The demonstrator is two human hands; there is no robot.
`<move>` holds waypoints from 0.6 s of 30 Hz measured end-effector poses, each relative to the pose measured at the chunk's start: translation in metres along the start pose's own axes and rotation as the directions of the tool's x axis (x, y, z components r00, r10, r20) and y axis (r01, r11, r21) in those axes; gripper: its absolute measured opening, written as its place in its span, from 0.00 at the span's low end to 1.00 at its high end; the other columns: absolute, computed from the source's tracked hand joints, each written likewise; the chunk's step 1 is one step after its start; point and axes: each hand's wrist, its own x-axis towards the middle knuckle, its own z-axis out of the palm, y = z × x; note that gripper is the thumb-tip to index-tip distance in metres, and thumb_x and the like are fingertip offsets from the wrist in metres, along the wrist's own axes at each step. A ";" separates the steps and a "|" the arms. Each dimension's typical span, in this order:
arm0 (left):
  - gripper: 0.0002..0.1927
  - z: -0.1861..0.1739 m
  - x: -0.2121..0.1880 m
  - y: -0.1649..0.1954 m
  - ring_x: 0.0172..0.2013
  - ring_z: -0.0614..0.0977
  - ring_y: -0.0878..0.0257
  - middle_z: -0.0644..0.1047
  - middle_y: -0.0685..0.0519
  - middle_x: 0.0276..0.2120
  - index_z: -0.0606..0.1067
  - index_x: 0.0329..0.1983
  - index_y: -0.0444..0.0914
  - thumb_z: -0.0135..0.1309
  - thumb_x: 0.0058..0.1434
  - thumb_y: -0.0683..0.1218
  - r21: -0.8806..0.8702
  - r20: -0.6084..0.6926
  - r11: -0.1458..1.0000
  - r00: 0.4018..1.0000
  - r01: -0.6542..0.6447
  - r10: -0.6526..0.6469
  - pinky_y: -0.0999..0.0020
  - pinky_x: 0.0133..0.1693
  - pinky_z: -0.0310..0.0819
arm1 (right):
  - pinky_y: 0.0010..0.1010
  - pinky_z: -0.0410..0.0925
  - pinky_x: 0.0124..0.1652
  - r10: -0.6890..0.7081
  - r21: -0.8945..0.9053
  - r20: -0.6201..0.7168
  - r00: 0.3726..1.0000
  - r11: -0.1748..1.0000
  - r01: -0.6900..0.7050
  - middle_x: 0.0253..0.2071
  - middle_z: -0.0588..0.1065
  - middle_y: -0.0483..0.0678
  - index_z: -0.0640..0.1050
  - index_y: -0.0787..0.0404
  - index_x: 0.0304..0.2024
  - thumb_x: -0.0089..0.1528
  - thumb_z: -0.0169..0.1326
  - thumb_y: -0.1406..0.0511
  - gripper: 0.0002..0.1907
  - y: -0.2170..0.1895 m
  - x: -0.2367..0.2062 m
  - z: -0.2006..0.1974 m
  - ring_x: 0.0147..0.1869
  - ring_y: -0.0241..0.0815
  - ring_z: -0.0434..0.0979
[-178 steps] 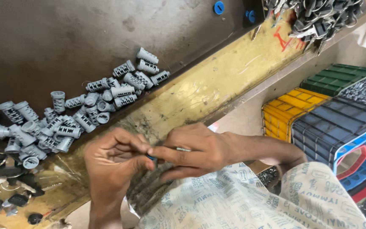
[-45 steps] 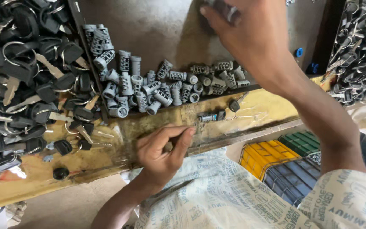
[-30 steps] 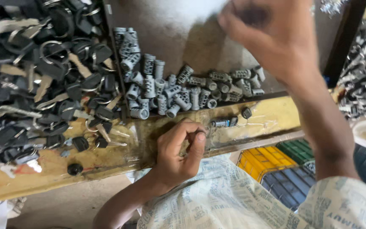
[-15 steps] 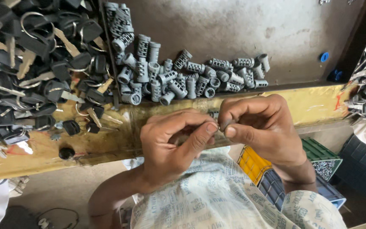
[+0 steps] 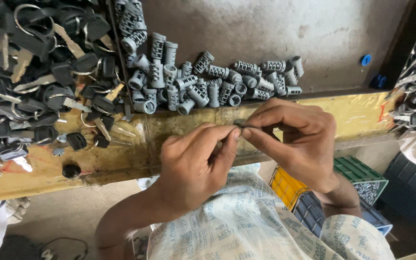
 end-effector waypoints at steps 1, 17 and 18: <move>0.04 -0.003 -0.001 0.000 0.25 0.80 0.70 0.81 0.49 0.31 0.77 0.44 0.30 0.56 0.70 0.38 0.008 0.015 1.000 1.000 0.009 -0.009 0.76 0.25 0.73 | 0.23 0.72 0.40 0.021 0.001 0.029 0.999 1.000 -0.022 0.40 0.80 0.54 0.81 0.71 0.40 0.61 0.62 0.77 0.05 -0.003 0.004 0.000 0.42 0.34 0.79; 0.06 0.031 -0.020 -0.044 0.35 0.84 0.61 0.81 0.48 0.37 0.76 0.46 0.33 0.55 0.73 0.42 -0.165 -0.200 0.986 0.979 -0.001 -0.033 0.69 0.36 0.78 | 0.42 0.66 0.31 -0.412 -0.803 0.481 0.774 0.146 0.577 0.32 0.76 0.58 0.81 0.67 0.40 0.68 0.57 0.71 0.04 -0.008 0.198 0.016 0.31 0.54 0.74; 0.06 0.030 -0.020 -0.044 0.33 0.84 0.61 0.81 0.47 0.36 0.76 0.45 0.32 0.55 0.72 0.41 -0.188 -0.183 0.982 0.981 0.034 -0.069 0.68 0.35 0.78 | 0.43 0.65 0.30 -0.315 -0.831 0.481 0.818 0.134 0.540 0.31 0.75 0.58 0.80 0.66 0.38 0.67 0.56 0.70 0.04 -0.006 0.205 0.021 0.30 0.54 0.75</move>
